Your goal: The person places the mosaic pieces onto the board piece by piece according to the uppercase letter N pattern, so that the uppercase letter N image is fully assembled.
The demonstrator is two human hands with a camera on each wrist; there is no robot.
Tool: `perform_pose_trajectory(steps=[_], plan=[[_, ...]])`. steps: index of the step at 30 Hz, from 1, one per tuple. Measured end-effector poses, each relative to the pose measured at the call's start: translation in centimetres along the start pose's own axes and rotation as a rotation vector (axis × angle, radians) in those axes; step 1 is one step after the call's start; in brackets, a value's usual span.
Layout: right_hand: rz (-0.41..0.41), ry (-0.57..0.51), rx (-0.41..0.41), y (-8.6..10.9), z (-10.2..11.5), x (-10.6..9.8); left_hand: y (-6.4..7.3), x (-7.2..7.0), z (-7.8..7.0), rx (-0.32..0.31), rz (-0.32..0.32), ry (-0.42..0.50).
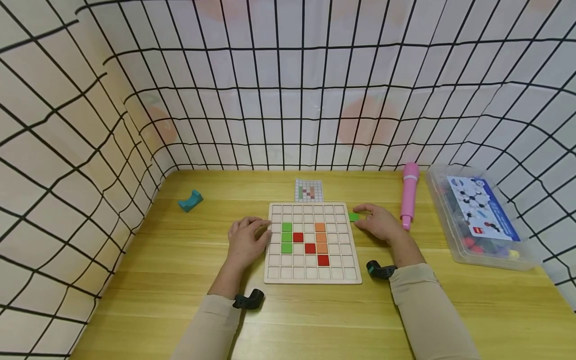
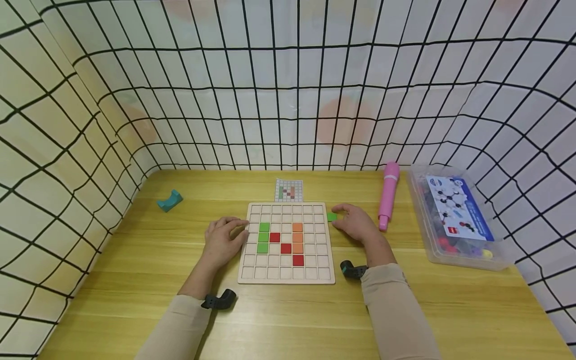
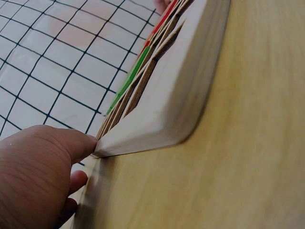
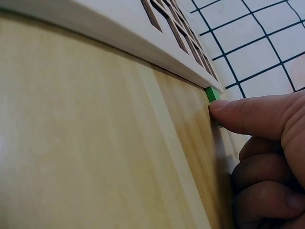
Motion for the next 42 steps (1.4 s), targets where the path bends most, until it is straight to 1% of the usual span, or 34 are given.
perform_pose_trajectory(steps=[5,13,20,28,35,42], plan=[[-0.003,-0.013,0.002,0.0,0.0,0.0,0.0,0.1,0.1,-0.004,-0.001,-0.002],[-0.007,0.003,0.008,0.2,0.0,0.0,0.0,0.2,0.2,-0.006,0.001,-0.003],[-0.03,0.043,-0.001,0.4,0.1,-0.1,0.0,0.2,0.1,-0.007,0.001,-0.007],[-0.053,0.038,0.011,0.9,0.2,0.1,0.1,0.2,0.0,-0.008,-0.004,-0.004],[-0.064,0.027,-0.002,1.8,0.9,0.0,0.1,0.1,-0.1,-0.014,0.001,-0.003],[-0.028,-0.02,-0.03,2.9,2.2,0.3,0.1,0.1,-0.1,-0.014,0.001,-0.001]])
Point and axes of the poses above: each hand's wrist, its own y-axis away from the middle knuckle, its own x-axis out of the palm, z = x × y, the point moved 3 cm from there along -y, towards the middle knuckle, and after that the axes turned 7 degrees about x, right-handed, at the moved point
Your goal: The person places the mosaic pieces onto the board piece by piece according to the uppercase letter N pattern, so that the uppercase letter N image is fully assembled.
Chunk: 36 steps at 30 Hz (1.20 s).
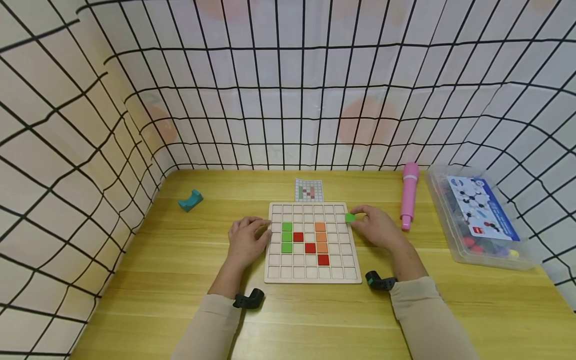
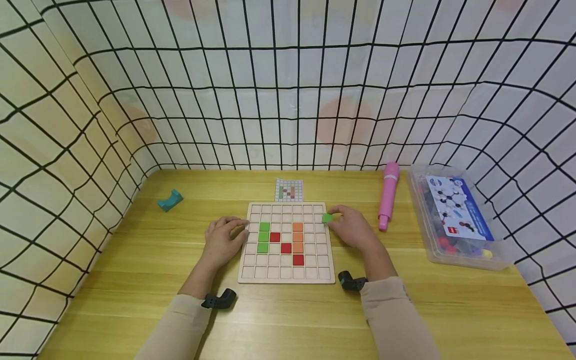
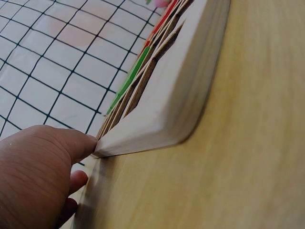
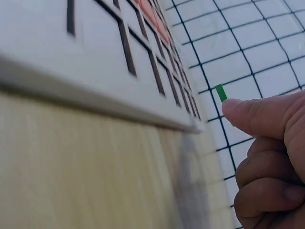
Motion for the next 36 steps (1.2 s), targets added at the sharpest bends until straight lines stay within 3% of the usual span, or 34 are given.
perform_pose_trajectory(steps=[11,20,29,36], plan=[[0.069,-0.023,-0.017,1.9,2.8,1.1,0.2,0.0,0.1,0.009,-0.006,0.008],[0.084,0.018,-0.108,3.5,5.0,2.3,0.1,0.1,0.2,0.015,-0.015,-0.002],[0.137,0.028,-0.105,3.9,5.6,4.3,0.0,0.2,0.2,0.015,-0.012,-0.003],[0.175,0.081,-0.165,4.1,6.4,6.0,0.0,0.2,0.3,0.013,-0.009,-0.003]])
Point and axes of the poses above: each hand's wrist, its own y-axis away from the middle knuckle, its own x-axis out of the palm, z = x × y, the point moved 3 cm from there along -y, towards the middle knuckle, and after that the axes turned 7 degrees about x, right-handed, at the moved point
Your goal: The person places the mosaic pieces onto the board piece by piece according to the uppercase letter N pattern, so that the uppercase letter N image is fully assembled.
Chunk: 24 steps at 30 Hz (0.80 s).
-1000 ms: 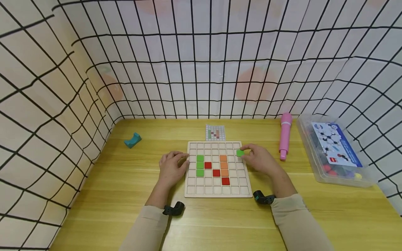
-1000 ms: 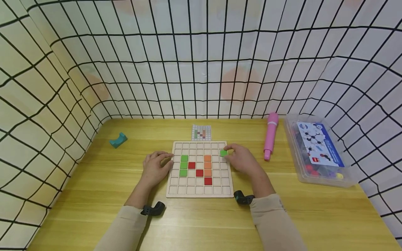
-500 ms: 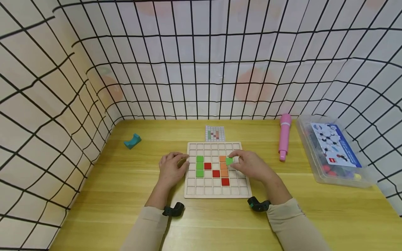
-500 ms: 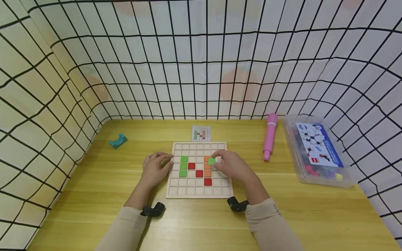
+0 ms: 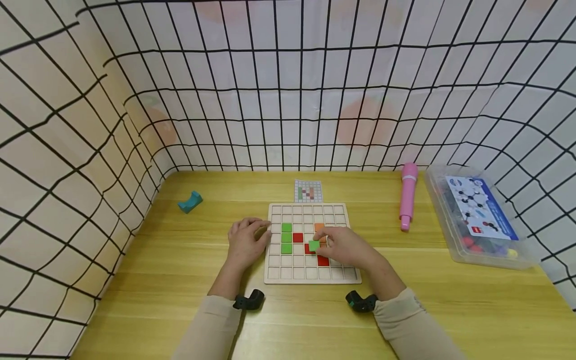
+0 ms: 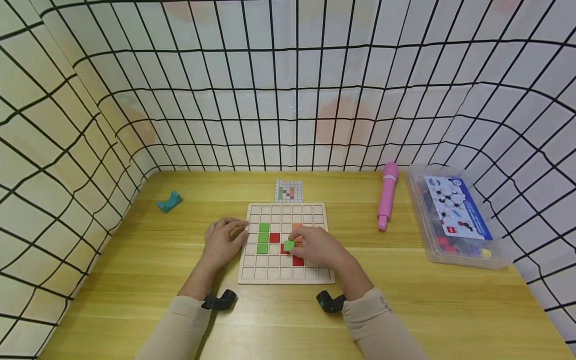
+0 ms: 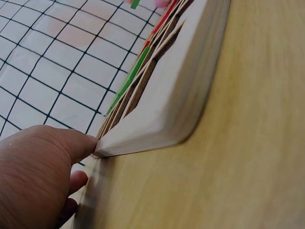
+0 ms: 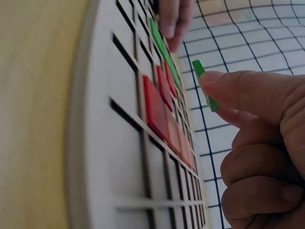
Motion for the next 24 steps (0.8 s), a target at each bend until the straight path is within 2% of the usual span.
perform_pose_trajectory(steps=[7,13,24], plan=[[0.033,0.003,-0.07,0.0,1.3,1.7,0.0,-0.1,0.0,-0.003,0.0,-0.004],[0.036,0.08,-0.129,-0.1,2.7,3.2,0.1,-0.2,-0.2,0.0,0.001,0.004],[-0.005,0.173,-0.158,-0.4,4.3,4.9,0.0,-0.3,-0.3,0.004,0.0,-0.001]])
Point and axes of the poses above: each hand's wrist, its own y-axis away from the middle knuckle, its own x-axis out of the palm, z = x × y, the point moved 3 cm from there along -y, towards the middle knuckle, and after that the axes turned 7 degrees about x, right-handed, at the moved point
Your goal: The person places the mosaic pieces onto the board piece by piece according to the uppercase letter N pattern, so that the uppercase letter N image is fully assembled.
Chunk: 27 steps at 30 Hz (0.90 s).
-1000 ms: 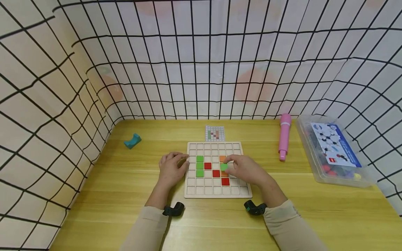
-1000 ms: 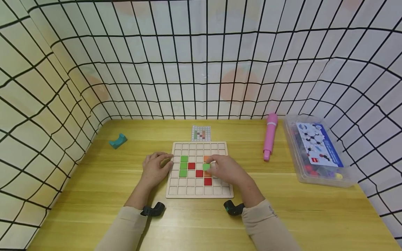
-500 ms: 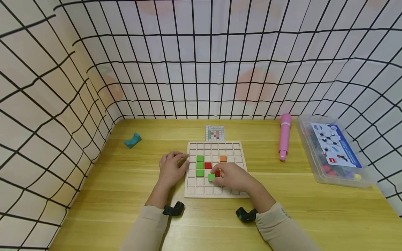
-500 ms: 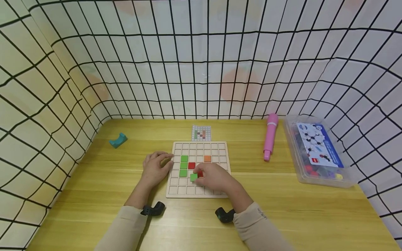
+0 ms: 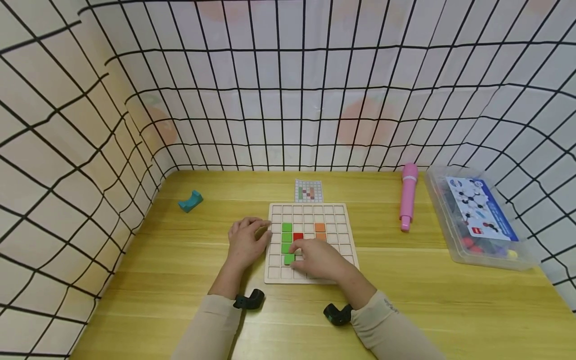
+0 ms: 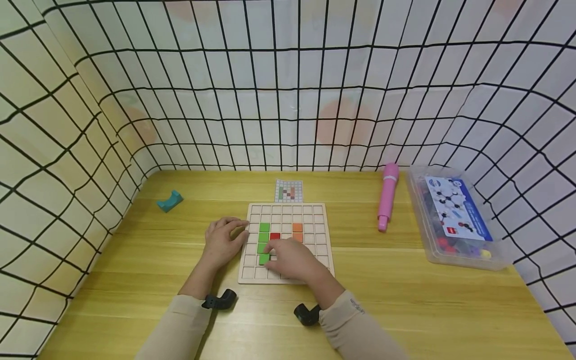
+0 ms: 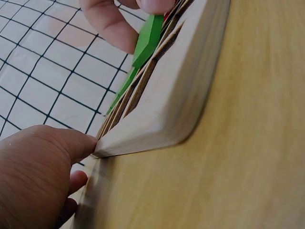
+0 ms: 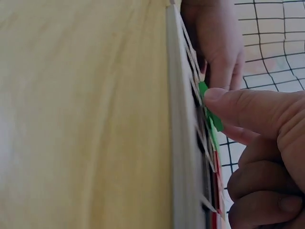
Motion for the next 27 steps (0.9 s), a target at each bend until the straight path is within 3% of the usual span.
perform_pose_trajectory(steps=[13,20,27], plan=[[-0.007,0.034,-0.01,0.0,0.4,0.3,-0.1,0.1,0.0,-0.018,0.026,0.01],[-0.017,-0.04,0.065,0.3,-0.2,-1.0,-0.1,0.2,-0.1,-0.014,0.02,0.001],[-0.06,-0.113,0.131,0.9,-2.3,-2.8,0.0,0.3,-0.1,-0.022,0.016,0.013]])
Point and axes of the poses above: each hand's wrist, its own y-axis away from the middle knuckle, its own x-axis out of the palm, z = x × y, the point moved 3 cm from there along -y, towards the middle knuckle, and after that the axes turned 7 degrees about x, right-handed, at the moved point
